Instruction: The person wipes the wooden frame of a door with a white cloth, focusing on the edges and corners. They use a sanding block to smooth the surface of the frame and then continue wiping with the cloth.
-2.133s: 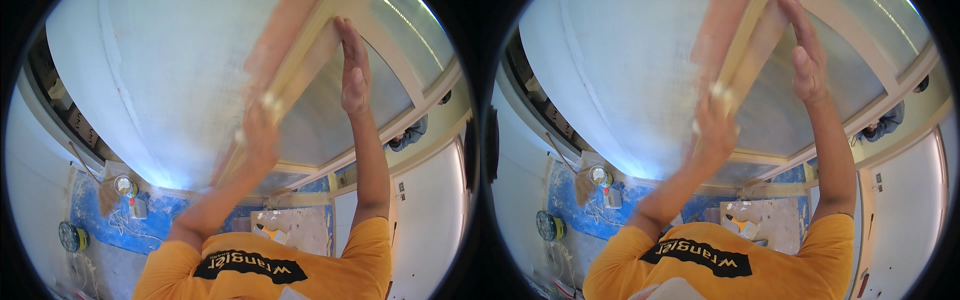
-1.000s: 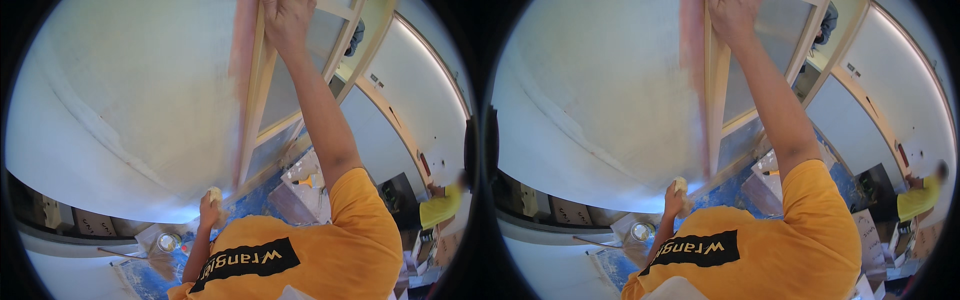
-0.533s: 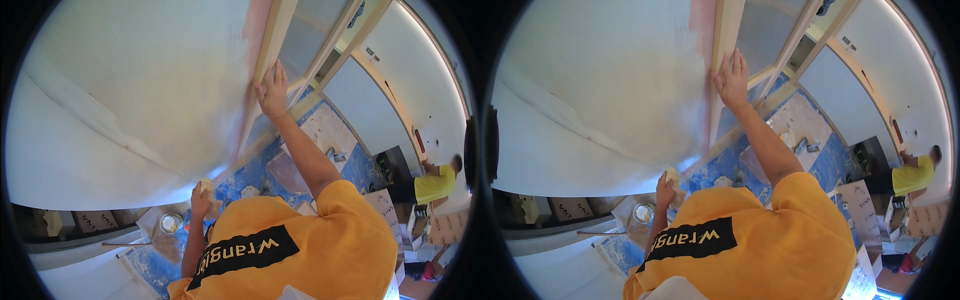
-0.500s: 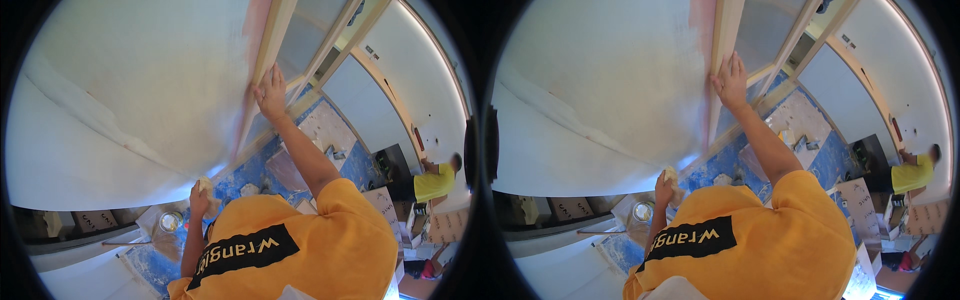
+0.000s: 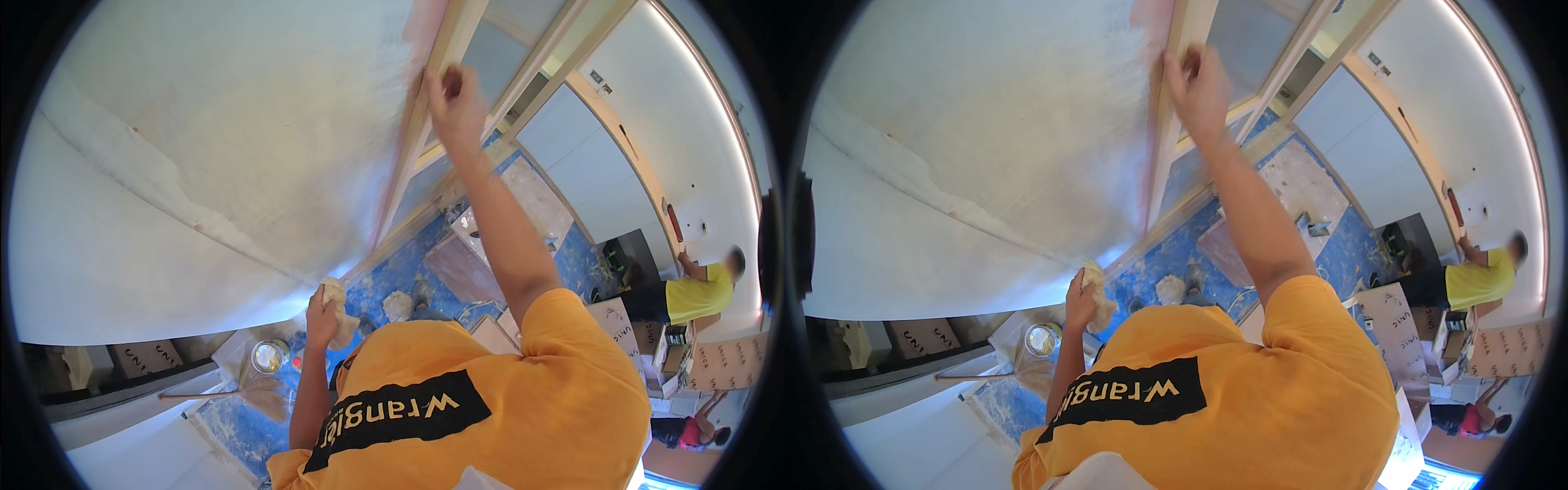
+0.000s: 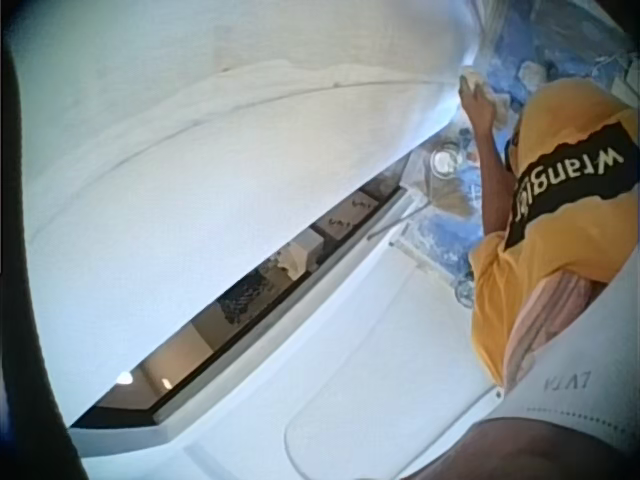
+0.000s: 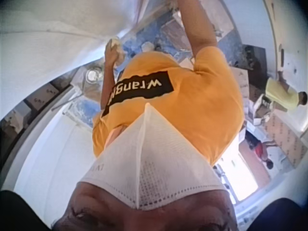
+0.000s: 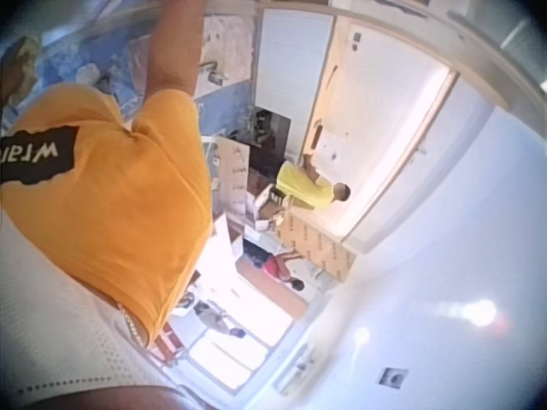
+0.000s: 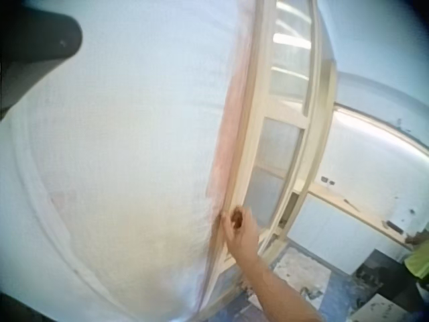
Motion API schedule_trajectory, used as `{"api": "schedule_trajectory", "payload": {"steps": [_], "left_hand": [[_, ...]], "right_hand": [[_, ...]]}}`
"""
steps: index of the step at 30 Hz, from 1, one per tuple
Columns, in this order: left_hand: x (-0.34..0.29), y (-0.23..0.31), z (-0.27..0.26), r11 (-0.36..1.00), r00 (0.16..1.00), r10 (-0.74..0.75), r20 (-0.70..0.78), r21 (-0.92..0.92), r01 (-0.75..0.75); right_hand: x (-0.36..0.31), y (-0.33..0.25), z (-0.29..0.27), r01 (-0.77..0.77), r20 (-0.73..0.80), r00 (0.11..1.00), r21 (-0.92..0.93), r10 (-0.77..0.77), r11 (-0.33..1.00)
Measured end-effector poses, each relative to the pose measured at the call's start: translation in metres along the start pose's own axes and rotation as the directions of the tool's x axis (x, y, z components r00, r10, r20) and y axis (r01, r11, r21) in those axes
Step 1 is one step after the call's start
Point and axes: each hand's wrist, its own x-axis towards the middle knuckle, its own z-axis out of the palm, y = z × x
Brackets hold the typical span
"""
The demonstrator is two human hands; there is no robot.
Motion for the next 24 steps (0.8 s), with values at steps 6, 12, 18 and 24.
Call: {"api": "schedule_trajectory", "payload": {"steps": [6, 12, 18, 24], "left_hand": [[-0.001, 0.014, 0.004, 0.999, 0.999, 0.043, -0.010, 0.010, -0.043], [-0.005, -0.009, 0.005, 0.999, 0.997, 0.020, -0.077, -0.026, -0.022], [-0.019, -0.011, -0.011, 0.996, 0.995, -0.077, -0.065, -0.058, 0.073], [-0.020, -0.030, -0.004, 0.993, 0.993, -0.109, -0.043, -0.060, 0.106]], "right_hand": [[0.048, -0.030, -0.017, 0.055, 0.035, 0.998, -0.003, -0.055, 0.998], [-0.125, 0.075, 0.016, 0.052, 0.388, 0.921, -0.169, 0.018, 0.984], [-0.317, 0.208, -0.028, -0.077, 0.754, 0.233, -0.615, 0.614, 0.785], [-0.242, 0.157, -0.035, -0.213, 0.506, 0.786, -0.317, 0.355, 0.924]]}}
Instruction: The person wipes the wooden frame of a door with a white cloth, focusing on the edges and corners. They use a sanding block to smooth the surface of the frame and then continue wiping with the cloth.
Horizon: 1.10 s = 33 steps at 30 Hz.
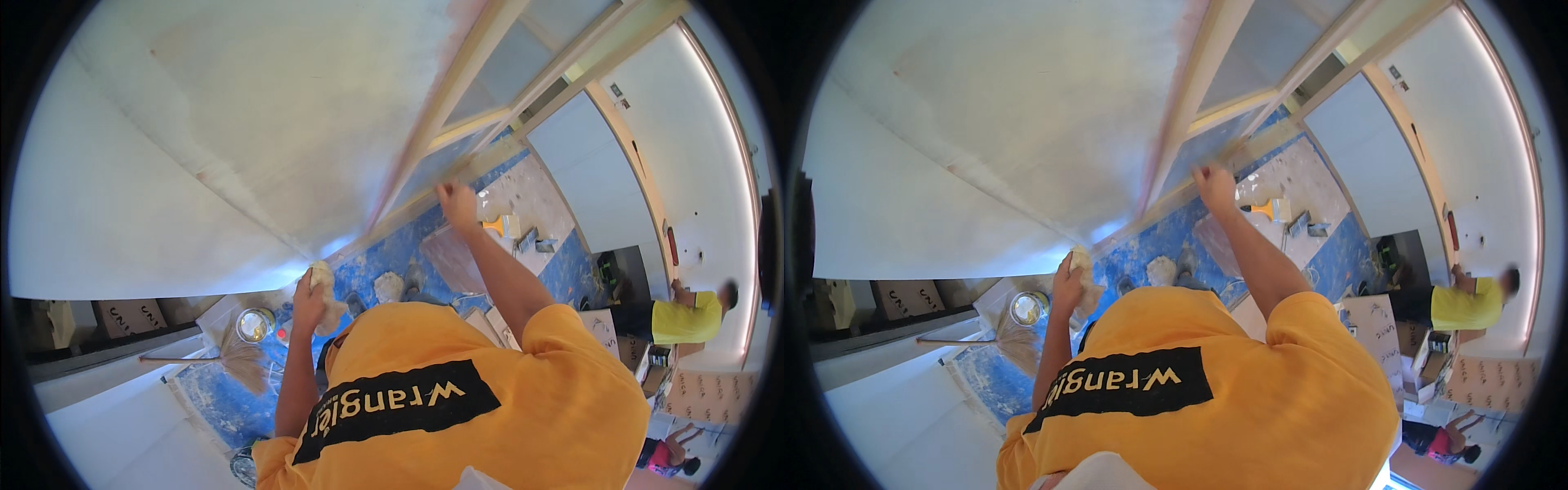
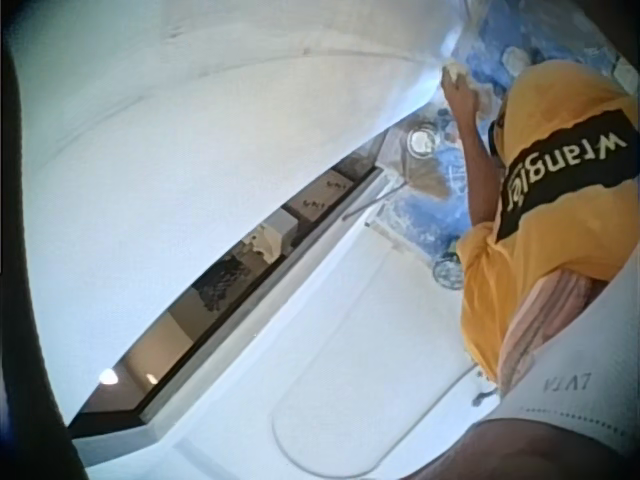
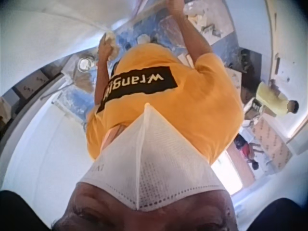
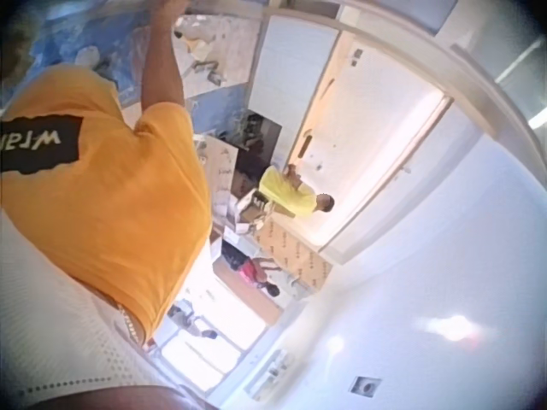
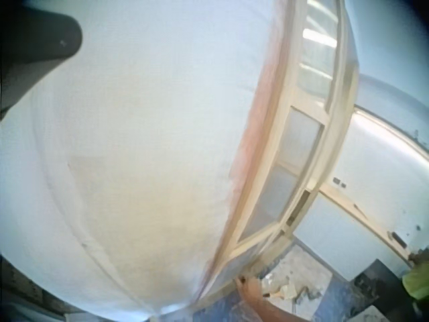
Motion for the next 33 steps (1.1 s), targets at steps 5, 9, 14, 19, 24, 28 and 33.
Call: {"api": "schedule_trajectory", "payload": {"steps": [5, 9, 14, 19, 24, 28, 33], "left_hand": [[0.015, 0.039, 0.017, 0.992, 0.990, 0.094, 0.106, 0.074, -0.102], [0.033, 0.069, 0.032, 0.986, 0.982, 0.162, 0.095, 0.023, -0.165], [0.031, 0.063, 0.033, 0.987, 0.986, 0.141, 0.086, 0.062, -0.147], [0.017, 0.030, 0.029, 0.997, 0.996, 0.042, 0.076, 0.065, -0.047], [0.012, 0.014, 0.036, 1.000, 0.995, 0.002, 0.100, 0.006, -0.003], [0.011, 0.024, 0.039, 0.997, 0.994, 0.051, 0.099, 0.054, -0.056], [0.019, 0.040, 0.040, 0.996, 0.993, 0.083, 0.088, 0.032, -0.086]], "right_hand": [[0.082, -0.152, -0.084, 0.137, -0.178, 0.975, 0.033, -0.129, 0.990], [0.100, -0.156, -0.087, 0.088, -0.156, 0.984, -0.005, -0.088, 0.996], [0.101, -0.161, -0.097, 0.328, -0.297, 0.899, -0.028, -0.321, 0.944], [0.084, -0.135, -0.100, 0.212, -0.042, 0.977, 0.039, -0.210, 0.976], [0.059, -0.093, -0.081, 0.196, 0.068, 0.978, -0.002, -0.195, 0.981], [0.087, -0.147, -0.112, 0.140, 0.041, 0.990, -0.029, -0.138, 0.990], [0.109, -0.123, -0.086, 0.230, 0.013, 0.973, -0.006, -0.230, 0.973]]}}
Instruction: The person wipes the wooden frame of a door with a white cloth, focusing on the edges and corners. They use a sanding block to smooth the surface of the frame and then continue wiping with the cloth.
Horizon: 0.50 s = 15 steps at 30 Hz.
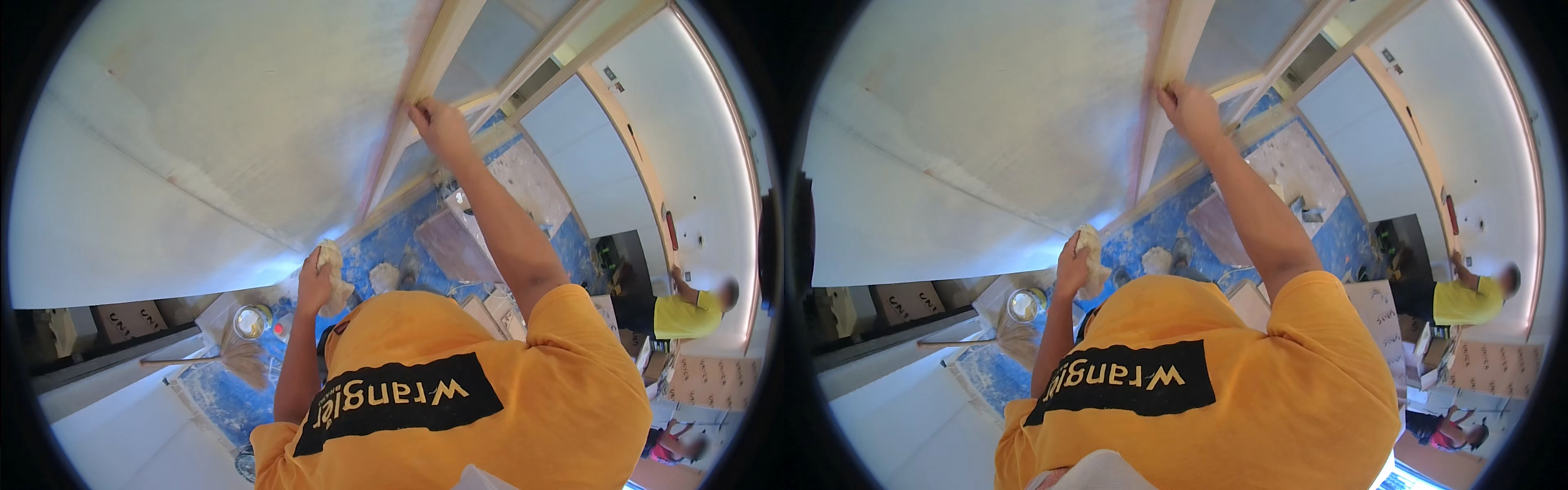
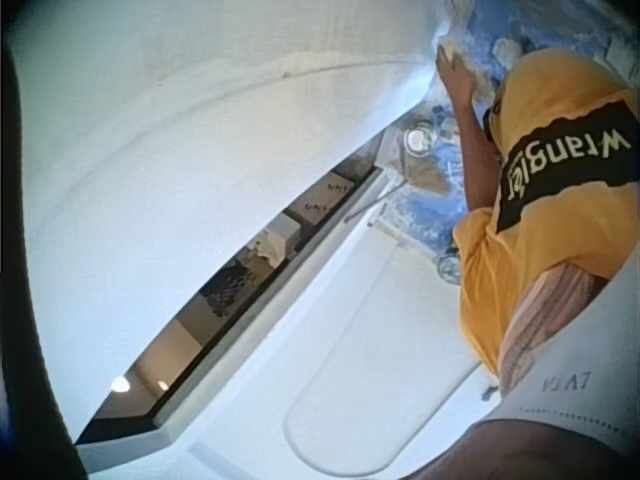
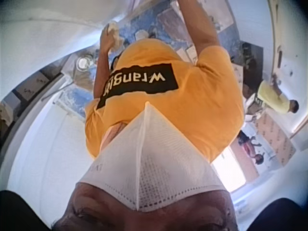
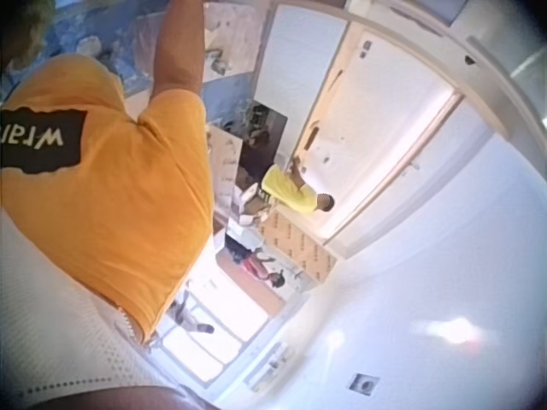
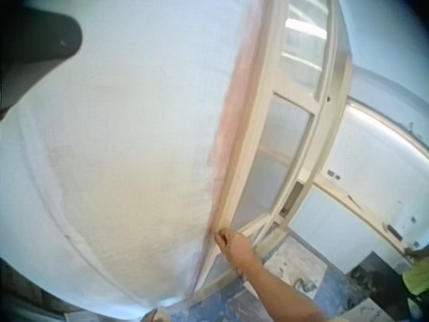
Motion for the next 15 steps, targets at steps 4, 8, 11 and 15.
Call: {"api": "schedule_trajectory", "payload": {"steps": [4, 8, 11, 15], "left_hand": [[-0.006, -0.008, -0.003, 0.999, 0.999, 0.015, -0.033, -0.049, -0.017], [-0.020, -0.012, -0.006, 0.998, 0.998, -0.050, -0.041, 0.040, 0.052], [-0.028, -0.021, -0.009, 0.995, 0.996, -0.072, -0.050, 0.065, 0.075], [-0.037, -0.026, -0.007, 0.995, 0.993, -0.101, -0.056, 0.018, 0.103]], "right_hand": [[-0.008, 0.001, 0.008, 0.085, -0.030, 0.996, 0.003, -0.085, 0.996], [0.024, -0.035, -0.040, 0.121, -0.158, 0.980, 0.003, -0.119, 0.993], [0.041, -0.052, -0.064, 0.160, -0.274, 0.951, 0.031, -0.145, 0.987], [0.023, -0.035, -0.044, 0.193, -0.233, 0.956, 0.037, -0.179, 0.981]]}}
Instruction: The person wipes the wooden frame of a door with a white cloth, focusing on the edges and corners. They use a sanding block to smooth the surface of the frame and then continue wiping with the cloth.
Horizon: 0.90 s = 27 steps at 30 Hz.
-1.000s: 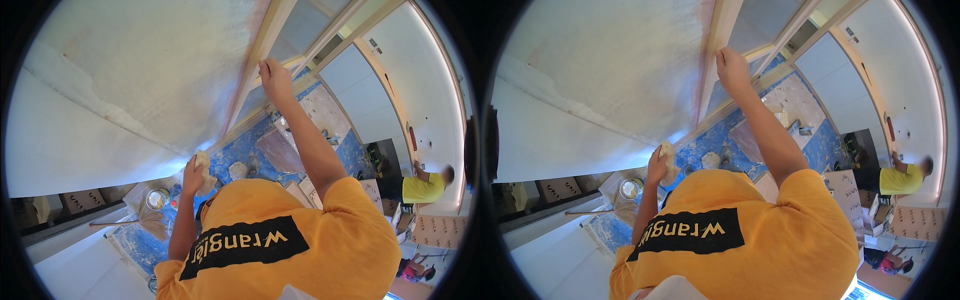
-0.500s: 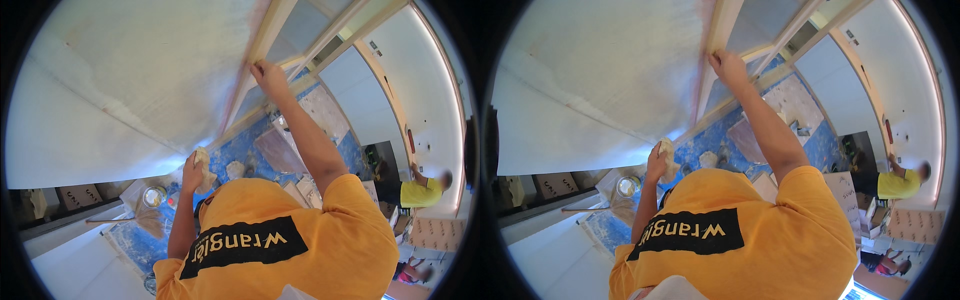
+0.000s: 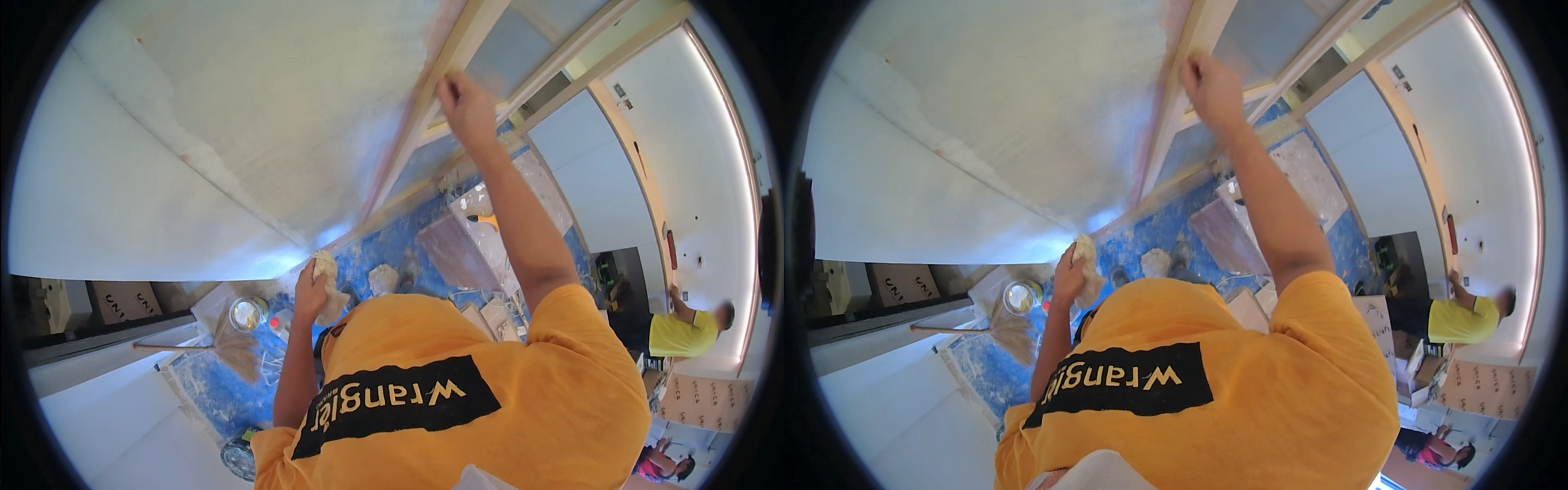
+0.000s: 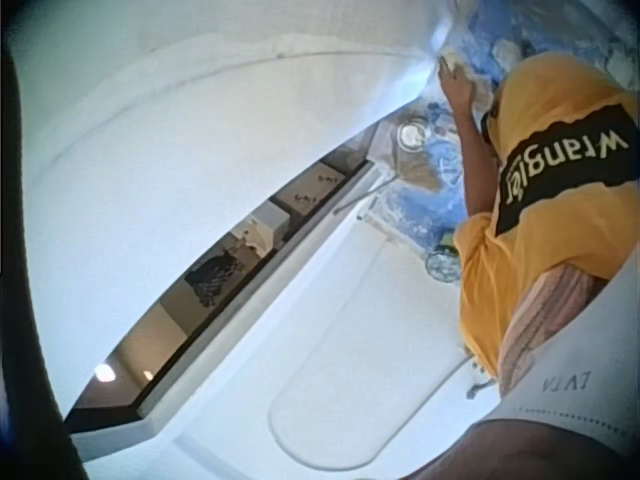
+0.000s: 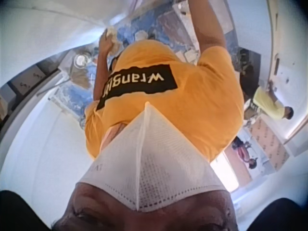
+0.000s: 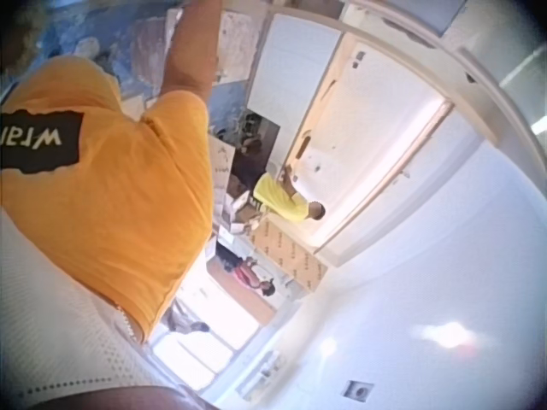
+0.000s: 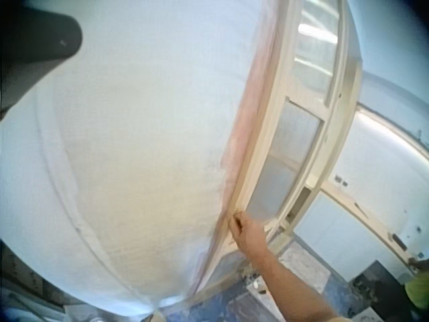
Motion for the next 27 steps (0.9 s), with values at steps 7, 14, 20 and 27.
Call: {"api": "schedule_trajectory", "payload": {"steps": [7, 14, 20, 27], "left_hand": [[0.002, 0.003, -0.002, 0.999, 1.000, 0.011, -0.007, -0.049, -0.011], [0.003, 0.008, -0.004, 1.000, 1.000, 0.008, 0.015, 0.000, -0.008], [0.010, 0.004, 0.002, 0.999, 0.999, 0.031, 0.020, -0.009, -0.030], [0.018, 0.000, 0.007, 0.997, 0.997, 0.062, 0.036, -0.038, -0.060]], "right_hand": [[-0.020, 0.010, 0.023, -0.042, 0.061, 0.997, 0.004, 0.042, 0.999], [0.077, -0.026, -0.050, 0.105, -0.170, 0.979, -0.056, -0.113, 0.993], [0.056, -0.037, -0.052, -0.053, -0.087, 0.995, -0.123, 0.042, 0.991], [0.028, -0.018, -0.028, -0.041, 0.181, 0.982, -0.072, 0.054, 0.997]]}}
